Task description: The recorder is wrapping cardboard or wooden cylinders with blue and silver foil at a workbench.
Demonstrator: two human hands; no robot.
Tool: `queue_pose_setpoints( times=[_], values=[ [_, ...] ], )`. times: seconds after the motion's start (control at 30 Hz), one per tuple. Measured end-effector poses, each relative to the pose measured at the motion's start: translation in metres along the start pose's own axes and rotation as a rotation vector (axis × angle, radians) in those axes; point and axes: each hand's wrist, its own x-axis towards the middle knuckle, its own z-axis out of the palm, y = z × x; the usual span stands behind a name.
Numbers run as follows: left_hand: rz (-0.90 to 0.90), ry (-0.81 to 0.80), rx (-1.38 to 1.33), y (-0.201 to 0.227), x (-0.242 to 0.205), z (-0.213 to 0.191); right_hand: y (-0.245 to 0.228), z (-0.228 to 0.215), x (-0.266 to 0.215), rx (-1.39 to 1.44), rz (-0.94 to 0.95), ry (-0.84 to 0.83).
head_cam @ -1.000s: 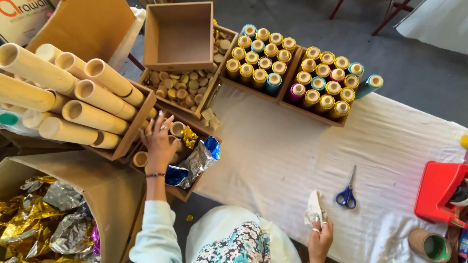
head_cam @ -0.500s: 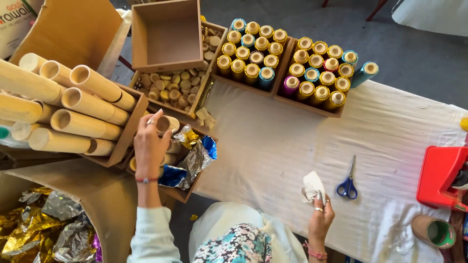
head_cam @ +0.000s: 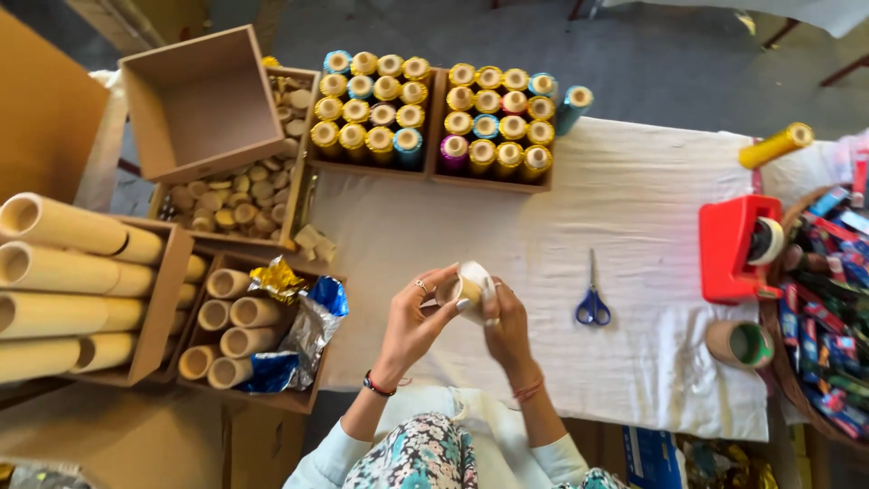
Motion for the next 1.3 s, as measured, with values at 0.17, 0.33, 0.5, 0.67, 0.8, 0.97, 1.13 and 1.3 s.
queue_pose_setpoints(
  times=[0.17,0.33,0.5,0.67,0.8,0.97,1.13,1.3],
  values=[
    [-0.238,0.062,0.049,-0.05,0.021,0.014,-0.092,-0.054,-0.001,-0.51,-0.553,0.351],
    [-0.298,-0.029,0.058,-0.031,0.014,0.023,-0.023,-0.033,0.006,-0.346,-0.329,0.196],
    [-0.16,-0.139,-0.113,-0.053,0.02,0.009,0.01,-0.056,0.015,0.658,0.191,-0.535],
    [-0.256,0.027,-0.41,-0.064,0.016,0.029,-0.034,-0.044,-0.007,-0.007,0.003,-0.046],
    [-0.272,0.051,-0.348,-0.083,-0.002,0.045,-0.044,-0.015,-0.023,-0.599,-0.308,0.233],
    [-0.278,-0.04,-0.553,-0.05,0.005,0.035,-0.035,-0.034,-0.005,0.271,0.269,-0.272],
    [-0.269,-0.08,-0.847,-0.057,0.011,0.022,0.012,-0.02,-0.021,0.952,0.208,-0.401],
    [-0.157,-0.002,-0.787,-0.079,0.002,0.038,-0.028,-0.014,-0.031,0.705,0.115,0.015]
  ],
)
